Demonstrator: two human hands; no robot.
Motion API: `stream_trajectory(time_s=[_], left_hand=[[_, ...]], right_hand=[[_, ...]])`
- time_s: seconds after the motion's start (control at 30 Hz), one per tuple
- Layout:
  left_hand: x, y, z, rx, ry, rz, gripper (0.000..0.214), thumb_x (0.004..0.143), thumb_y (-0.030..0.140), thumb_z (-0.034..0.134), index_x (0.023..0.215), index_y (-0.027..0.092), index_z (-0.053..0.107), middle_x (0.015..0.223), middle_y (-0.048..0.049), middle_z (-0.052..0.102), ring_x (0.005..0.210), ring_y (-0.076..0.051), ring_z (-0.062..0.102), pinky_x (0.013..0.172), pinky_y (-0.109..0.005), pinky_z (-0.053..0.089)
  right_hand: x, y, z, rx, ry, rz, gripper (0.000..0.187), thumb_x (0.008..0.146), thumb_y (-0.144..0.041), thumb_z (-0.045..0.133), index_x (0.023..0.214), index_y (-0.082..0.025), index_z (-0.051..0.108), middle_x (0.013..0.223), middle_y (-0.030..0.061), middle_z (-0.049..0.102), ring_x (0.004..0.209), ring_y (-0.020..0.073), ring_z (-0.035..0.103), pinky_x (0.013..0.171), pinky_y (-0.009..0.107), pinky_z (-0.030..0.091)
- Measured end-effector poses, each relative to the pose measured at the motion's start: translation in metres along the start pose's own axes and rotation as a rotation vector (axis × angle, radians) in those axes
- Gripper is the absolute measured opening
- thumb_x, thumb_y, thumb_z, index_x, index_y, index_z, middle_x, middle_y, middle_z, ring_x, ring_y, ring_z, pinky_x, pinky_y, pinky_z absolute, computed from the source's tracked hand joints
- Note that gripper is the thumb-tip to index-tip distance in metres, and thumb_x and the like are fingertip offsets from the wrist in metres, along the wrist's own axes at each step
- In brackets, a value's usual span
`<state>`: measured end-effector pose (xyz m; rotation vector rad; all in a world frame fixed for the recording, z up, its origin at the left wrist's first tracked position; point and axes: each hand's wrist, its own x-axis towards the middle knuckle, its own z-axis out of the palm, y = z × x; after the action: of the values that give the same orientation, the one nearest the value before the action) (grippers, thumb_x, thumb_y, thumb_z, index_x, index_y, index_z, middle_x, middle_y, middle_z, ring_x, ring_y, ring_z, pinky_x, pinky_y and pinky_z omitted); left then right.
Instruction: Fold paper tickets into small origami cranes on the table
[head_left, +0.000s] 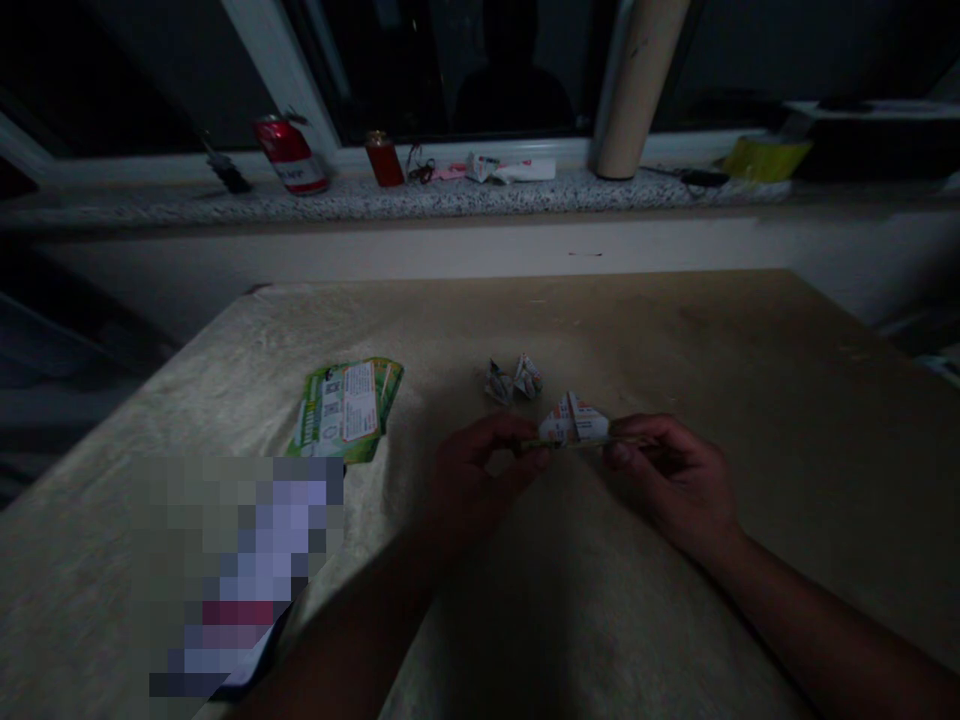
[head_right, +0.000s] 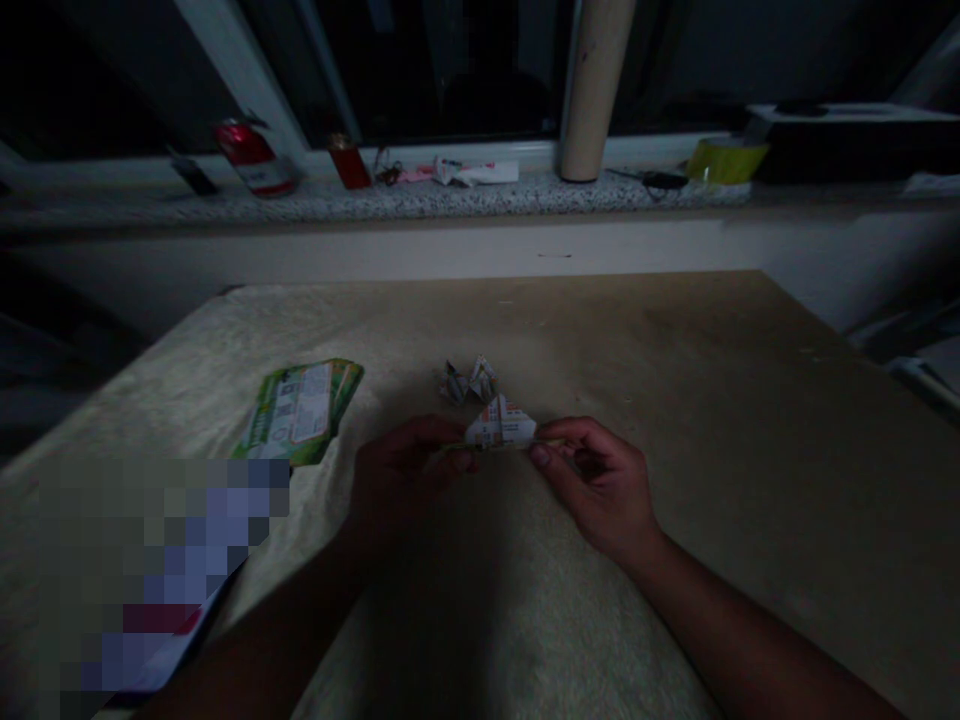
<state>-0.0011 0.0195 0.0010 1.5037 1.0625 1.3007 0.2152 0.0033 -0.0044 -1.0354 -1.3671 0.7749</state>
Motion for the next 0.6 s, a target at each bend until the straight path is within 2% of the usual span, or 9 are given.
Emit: stream_trajectory(time_s=[0.17, 0.27, 0.5, 0.6], left_hand=[[-0.0005, 0.0028, 0.0000, 0.049, -0.003, 0.026, 0.008, 0.082, 0.027, 0.076, 0.082, 0.019, 0.074, 0.077, -0.0021, 0.074, 0.074, -0.016, 0.069, 0.070, -0.027, 0.055], [-0.0018, 0.0027, 0.0010, 0.067, 0.008, 0.048, 0.012, 0.086, 0.026, 0.074, 0.076, 0.020, 0.074, 0.075, -0.0009, 0.075, 0.073, -0.014, 0.070, 0.069, -0.025, 0.054], [-0.0053, 0.0012, 0.0058, 0.081, 0.047, 0.073, 0.011, 0.086, 0.024, 0.075, 0.076, 0.020, 0.074, 0.076, 0.0004, 0.077, 0.071, -0.013, 0.072, 0.067, -0.023, 0.055], [-0.0050, 0.0047, 0.0077, 0.092, 0.070, 0.045, 0.011, 0.084, 0.024, 0.075, 0.074, 0.020, 0.074, 0.073, -0.0002, 0.077, 0.068, -0.013, 0.072, 0.066, -0.023, 0.055]], right_hand=[[-0.0003, 0.0003, -0.0008, -0.081, -0.003, -0.023, 0.007, 0.081, -0.017, 0.078, 0.083, -0.023, 0.076, 0.072, -0.0010, 0.076, 0.062, 0.0129, 0.069, 0.059, 0.021, 0.055], [-0.0019, -0.0003, -0.0004, -0.085, 0.006, -0.008, 0.005, 0.081, -0.020, 0.078, 0.078, -0.023, 0.074, 0.068, -0.0010, 0.074, 0.058, 0.0127, 0.066, 0.055, 0.021, 0.053], [-0.0025, -0.0033, 0.0027, -0.046, 0.018, 0.095, 0.013, 0.081, -0.024, 0.078, 0.071, -0.021, 0.071, 0.064, 0.0007, 0.071, 0.055, 0.0133, 0.063, 0.047, 0.021, 0.047], [-0.0011, -0.0040, 0.0034, -0.033, 0.017, 0.087, 0.015, 0.082, -0.024, 0.077, 0.070, -0.021, 0.070, 0.065, 0.0010, 0.072, 0.056, 0.0132, 0.064, 0.047, 0.021, 0.048]])
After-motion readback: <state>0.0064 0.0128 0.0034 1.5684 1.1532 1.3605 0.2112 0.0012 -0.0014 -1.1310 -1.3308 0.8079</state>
